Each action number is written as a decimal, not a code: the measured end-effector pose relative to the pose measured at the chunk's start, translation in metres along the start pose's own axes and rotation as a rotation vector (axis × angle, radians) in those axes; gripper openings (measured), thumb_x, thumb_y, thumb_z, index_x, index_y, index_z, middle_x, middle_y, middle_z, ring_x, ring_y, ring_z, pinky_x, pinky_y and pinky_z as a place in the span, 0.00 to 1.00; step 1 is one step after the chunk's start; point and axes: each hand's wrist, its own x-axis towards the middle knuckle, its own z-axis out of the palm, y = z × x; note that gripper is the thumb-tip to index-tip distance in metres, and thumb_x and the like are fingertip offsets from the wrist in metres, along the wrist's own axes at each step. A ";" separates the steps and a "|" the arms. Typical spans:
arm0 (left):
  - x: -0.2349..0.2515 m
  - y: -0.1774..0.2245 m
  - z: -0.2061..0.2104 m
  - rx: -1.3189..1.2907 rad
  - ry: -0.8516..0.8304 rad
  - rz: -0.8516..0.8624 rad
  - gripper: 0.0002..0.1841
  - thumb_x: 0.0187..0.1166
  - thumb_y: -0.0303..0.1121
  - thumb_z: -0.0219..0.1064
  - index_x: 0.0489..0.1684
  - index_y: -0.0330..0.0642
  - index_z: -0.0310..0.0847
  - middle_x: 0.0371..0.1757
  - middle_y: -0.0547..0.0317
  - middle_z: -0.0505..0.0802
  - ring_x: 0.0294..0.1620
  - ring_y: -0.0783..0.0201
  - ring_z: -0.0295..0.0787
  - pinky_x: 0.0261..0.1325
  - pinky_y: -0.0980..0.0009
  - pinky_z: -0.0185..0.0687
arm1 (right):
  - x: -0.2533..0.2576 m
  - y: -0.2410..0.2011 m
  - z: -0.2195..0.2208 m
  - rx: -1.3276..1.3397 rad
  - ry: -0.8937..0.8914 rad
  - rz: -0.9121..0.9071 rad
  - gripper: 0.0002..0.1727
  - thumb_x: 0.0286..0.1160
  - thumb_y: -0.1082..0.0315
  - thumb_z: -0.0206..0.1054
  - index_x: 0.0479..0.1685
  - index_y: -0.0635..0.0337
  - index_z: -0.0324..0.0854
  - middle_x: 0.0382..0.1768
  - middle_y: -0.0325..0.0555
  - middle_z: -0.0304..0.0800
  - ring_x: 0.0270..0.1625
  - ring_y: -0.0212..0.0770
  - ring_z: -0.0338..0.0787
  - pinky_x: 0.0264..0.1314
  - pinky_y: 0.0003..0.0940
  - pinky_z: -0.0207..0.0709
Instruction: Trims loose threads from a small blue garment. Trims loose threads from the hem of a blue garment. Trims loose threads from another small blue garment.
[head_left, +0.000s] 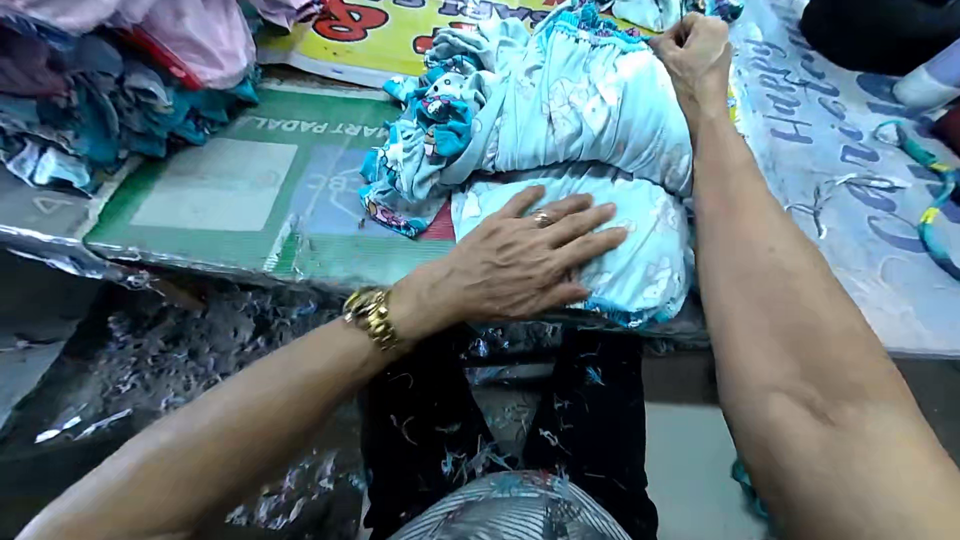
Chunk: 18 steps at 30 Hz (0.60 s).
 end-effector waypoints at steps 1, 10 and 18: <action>-0.012 0.004 0.003 0.025 -0.039 -0.033 0.35 0.88 0.61 0.45 0.92 0.55 0.63 0.92 0.52 0.67 0.93 0.50 0.57 0.90 0.40 0.49 | 0.004 -0.001 -0.001 -0.002 0.001 -0.010 0.23 0.87 0.61 0.57 0.65 0.72 0.82 0.63 0.67 0.87 0.67 0.57 0.86 0.73 0.53 0.71; -0.071 0.104 0.075 0.031 0.082 -0.044 0.38 0.86 0.63 0.50 0.90 0.46 0.64 0.93 0.50 0.65 0.96 0.55 0.51 0.94 0.47 0.43 | -0.005 0.010 -0.002 0.112 0.327 -0.128 0.26 0.85 0.57 0.57 0.68 0.72 0.78 0.64 0.63 0.85 0.66 0.49 0.87 0.73 0.41 0.77; -0.087 0.141 0.057 -0.157 0.671 -0.139 0.11 0.85 0.36 0.63 0.60 0.51 0.85 0.59 0.60 0.90 0.60 0.62 0.84 0.71 0.62 0.69 | -0.180 -0.014 -0.051 0.276 0.271 -0.506 0.13 0.91 0.66 0.53 0.57 0.68 0.75 0.41 0.39 0.81 0.35 0.22 0.79 0.37 0.20 0.75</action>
